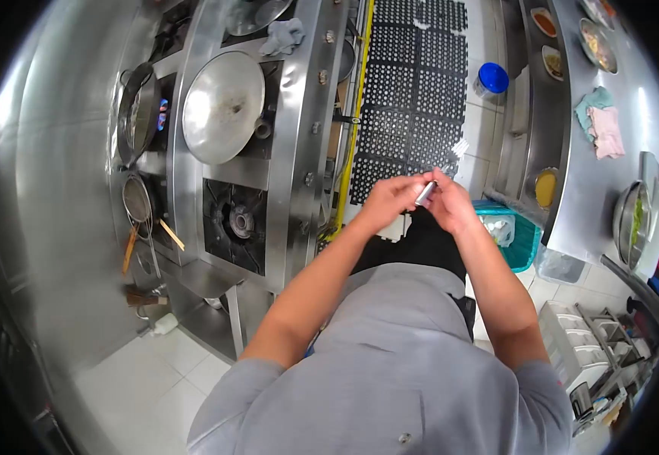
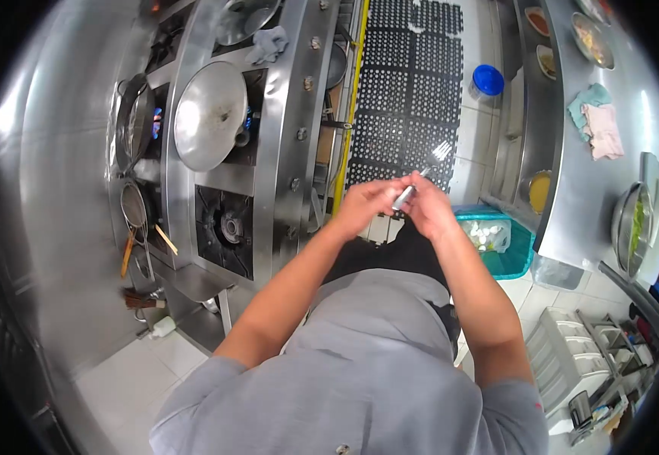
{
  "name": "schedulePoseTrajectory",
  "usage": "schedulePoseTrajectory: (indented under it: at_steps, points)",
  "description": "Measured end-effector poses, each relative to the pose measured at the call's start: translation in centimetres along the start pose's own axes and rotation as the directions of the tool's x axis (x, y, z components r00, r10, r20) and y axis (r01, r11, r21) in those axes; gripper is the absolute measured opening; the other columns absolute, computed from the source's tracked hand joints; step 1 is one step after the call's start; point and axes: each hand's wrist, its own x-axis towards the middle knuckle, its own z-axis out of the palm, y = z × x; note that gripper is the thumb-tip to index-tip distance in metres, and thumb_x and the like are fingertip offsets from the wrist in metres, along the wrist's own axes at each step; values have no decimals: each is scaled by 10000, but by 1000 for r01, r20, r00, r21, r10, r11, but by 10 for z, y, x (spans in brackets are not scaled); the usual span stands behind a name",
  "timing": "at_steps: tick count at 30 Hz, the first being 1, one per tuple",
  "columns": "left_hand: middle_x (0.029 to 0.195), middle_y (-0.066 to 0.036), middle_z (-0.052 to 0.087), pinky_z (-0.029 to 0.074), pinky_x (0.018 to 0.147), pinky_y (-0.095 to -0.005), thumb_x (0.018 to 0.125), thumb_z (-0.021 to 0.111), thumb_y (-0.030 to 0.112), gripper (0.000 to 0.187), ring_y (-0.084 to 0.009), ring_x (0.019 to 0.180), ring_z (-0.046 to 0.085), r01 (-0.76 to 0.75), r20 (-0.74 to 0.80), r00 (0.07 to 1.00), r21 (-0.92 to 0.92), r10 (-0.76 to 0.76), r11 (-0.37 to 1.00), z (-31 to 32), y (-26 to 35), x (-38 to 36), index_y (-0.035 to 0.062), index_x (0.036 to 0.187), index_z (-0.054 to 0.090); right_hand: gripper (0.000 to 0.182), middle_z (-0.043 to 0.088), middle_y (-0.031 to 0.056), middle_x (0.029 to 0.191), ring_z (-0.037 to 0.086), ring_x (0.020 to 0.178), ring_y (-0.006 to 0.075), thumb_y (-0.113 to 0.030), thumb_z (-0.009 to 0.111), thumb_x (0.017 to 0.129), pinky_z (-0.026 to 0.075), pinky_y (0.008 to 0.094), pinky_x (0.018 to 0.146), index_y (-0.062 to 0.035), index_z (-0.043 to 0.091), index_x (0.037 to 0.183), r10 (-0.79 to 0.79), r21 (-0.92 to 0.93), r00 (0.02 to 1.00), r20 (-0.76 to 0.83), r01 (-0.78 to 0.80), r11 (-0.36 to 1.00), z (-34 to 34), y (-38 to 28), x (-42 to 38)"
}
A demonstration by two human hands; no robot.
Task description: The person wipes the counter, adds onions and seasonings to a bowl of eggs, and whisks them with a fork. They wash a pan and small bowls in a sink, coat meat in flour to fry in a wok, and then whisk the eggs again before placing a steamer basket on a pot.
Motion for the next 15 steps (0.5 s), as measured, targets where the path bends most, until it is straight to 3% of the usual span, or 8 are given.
schedulePoseTrajectory:
  at_steps: [2, 3, 7, 8, 10, 12, 14, 15]
  points:
    - [1174, -118, 711, 596, 821, -345, 1067, 695, 381, 511, -195, 949, 698, 165, -193, 966, -43, -170, 985, -39, -7, 49, -25, 1376, 675, 283, 737, 117, 1029, 743, 967, 254, -301, 564, 1139, 607, 417, 891, -41, 657, 1078, 17, -12, 993, -115, -19, 1000, -24, -25, 8]
    - [1110, -106, 695, 597, 829, -362, 1068, 681, 413, 573, -205, 906, 677, 175, -309, 922, -204, -233, 963, -69, -18, 76, -23, 1430, 597, 298, 739, 125, 1007, 749, 919, 262, -305, 566, 1135, 617, 409, 849, -34, 665, 1062, 20, -61, 987, -162, -30, 998, -46, -31, 9]
    - [1024, -86, 611, 596, 863, -402, 1034, 675, 549, 782, -214, 870, 627, -108, -664, 626, -592, -408, 798, -178, -56, 144, -8, 1493, 375, 320, 751, 114, 966, 747, 819, 257, -314, 568, 1117, 610, 382, 730, -29, 693, 1044, -94, -438, 898, -431, -116, 892, -163, -11, 1]
    - [1041, -90, 604, 597, 868, -404, 1021, 681, 567, 795, -212, 885, 628, -159, -704, 539, -625, -463, 765, -192, -54, 156, -10, 1472, 371, 328, 749, 105, 949, 741, 810, 243, -326, 571, 1111, 598, 375, 704, -33, 701, 1042, -183, -557, 865, -467, -127, 821, -210, 14, -1]
    - [1074, -98, 593, 598, 876, -405, 1004, 688, 586, 797, -210, 901, 630, -248, -733, 430, -657, -527, 712, -212, -59, 171, -14, 1427, 379, 342, 721, 88, 918, 719, 799, 203, -337, 558, 1108, 561, 354, 641, -47, 712, 1014, -384, -892, 837, -391, -241, 383, -300, 63, -22]
    - [1105, -104, 587, 600, 882, -405, 993, 689, 589, 775, -208, 902, 630, -309, -733, 403, -672, -547, 673, -230, -70, 180, -20, 1376, 403, 393, 653, 95, 772, 674, 655, 175, -349, 530, 1110, 510, 330, 537, -25, 709, 978, -388, -884, 823, -415, -263, 387, -367, 117, -54]
    - [1044, -88, 611, 605, 867, -383, 1027, 647, 539, 589, -202, 870, 642, -301, -755, 344, -652, -558, 696, -232, -71, 183, -1, 1207, 496, 395, 499, 27, 617, 507, 434, 152, -398, 542, 1120, 406, 317, 406, -44, 666, 993, -27, -513, 734, -678, -447, 733, -352, 125, -89]
    - [1025, -83, 618, 605, 857, -376, 1034, 639, 534, 557, -201, 860, 645, -295, -762, 330, -644, -557, 706, -236, -75, 184, 6, 1161, 515, 392, 479, 23, 595, 497, 418, 152, -392, 535, 1120, 390, 318, 389, -46, 660, 987, 52, -432, 692, -720, -505, 747, -352, 135, -99]
